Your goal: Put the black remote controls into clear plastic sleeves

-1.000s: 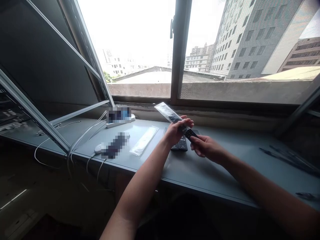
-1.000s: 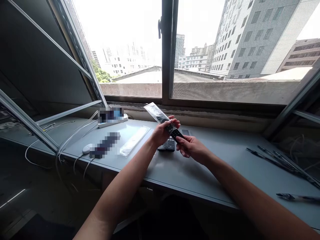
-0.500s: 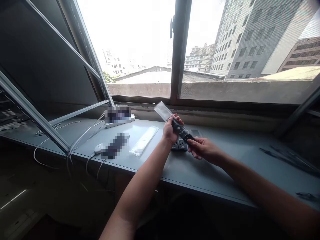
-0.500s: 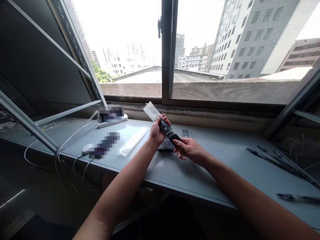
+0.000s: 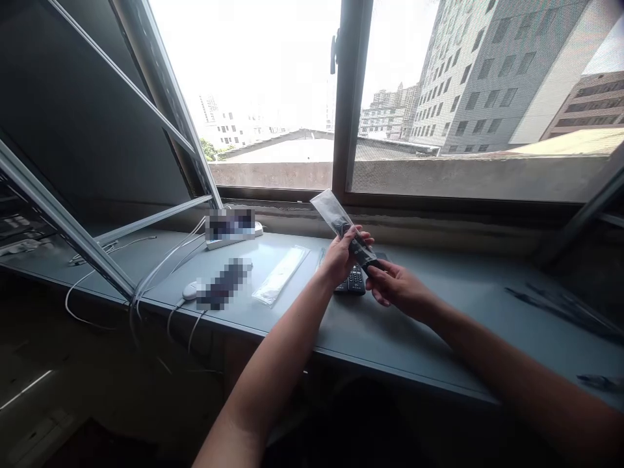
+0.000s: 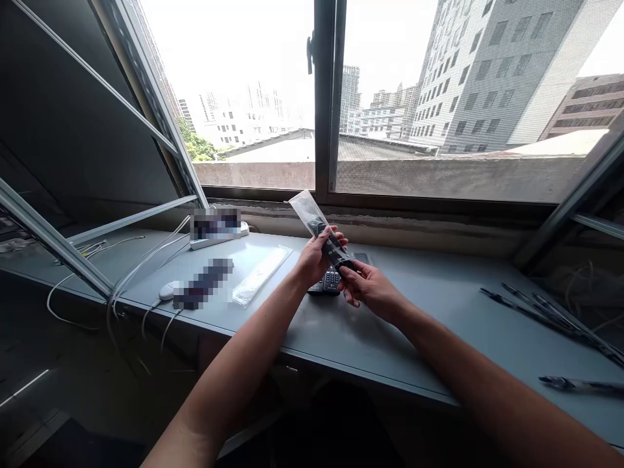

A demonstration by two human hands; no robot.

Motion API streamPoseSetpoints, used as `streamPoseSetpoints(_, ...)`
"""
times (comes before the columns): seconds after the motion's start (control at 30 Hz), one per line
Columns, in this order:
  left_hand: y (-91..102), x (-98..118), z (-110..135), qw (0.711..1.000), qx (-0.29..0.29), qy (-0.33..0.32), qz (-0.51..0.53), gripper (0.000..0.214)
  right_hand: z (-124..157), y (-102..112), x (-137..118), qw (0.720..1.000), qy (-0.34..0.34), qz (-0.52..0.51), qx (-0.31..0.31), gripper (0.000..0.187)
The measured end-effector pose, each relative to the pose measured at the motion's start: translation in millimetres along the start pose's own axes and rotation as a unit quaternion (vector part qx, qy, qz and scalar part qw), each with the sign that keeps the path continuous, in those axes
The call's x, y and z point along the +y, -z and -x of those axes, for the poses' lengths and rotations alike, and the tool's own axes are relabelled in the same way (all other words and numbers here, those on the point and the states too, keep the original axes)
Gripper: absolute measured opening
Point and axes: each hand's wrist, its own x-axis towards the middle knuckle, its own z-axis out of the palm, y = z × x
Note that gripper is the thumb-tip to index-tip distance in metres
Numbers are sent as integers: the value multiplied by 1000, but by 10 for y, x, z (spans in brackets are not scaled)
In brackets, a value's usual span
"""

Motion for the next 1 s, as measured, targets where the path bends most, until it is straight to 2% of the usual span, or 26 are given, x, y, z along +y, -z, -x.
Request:
streamPoseSetpoints(0.17, 52, -36, 12, 997, -58, 15, -47, 30, 17, -22, -43, 1000, 8, 11, 17, 59)
streamPoseSetpoints(0.33, 48, -16, 27, 994, -65, 35, -83, 33, 17, -9, -57, 1000, 2, 9, 19, 59)
streamPoseSetpoints(0.47, 1, 42, 27, 999, -15, 27, -44, 32, 9, 30, -23, 1000, -8, 11, -3, 53)
streamPoseSetpoints(0.67, -19, 197, -8, 988, 92, -44, 115, 10, 29, -13, -12, 998, -41, 30, -27, 52)
streamPoseSetpoints(0.83, 27, 253, -32, 982, 91, -46, 159, 3, 73, -102, -74, 995, -64, 47, -53, 54)
streamPoseSetpoints(1.0, 49, 287, -39, 978, 107, -55, 168, 7, 117, -92, -111, 993, -40, 42, -103, 56)
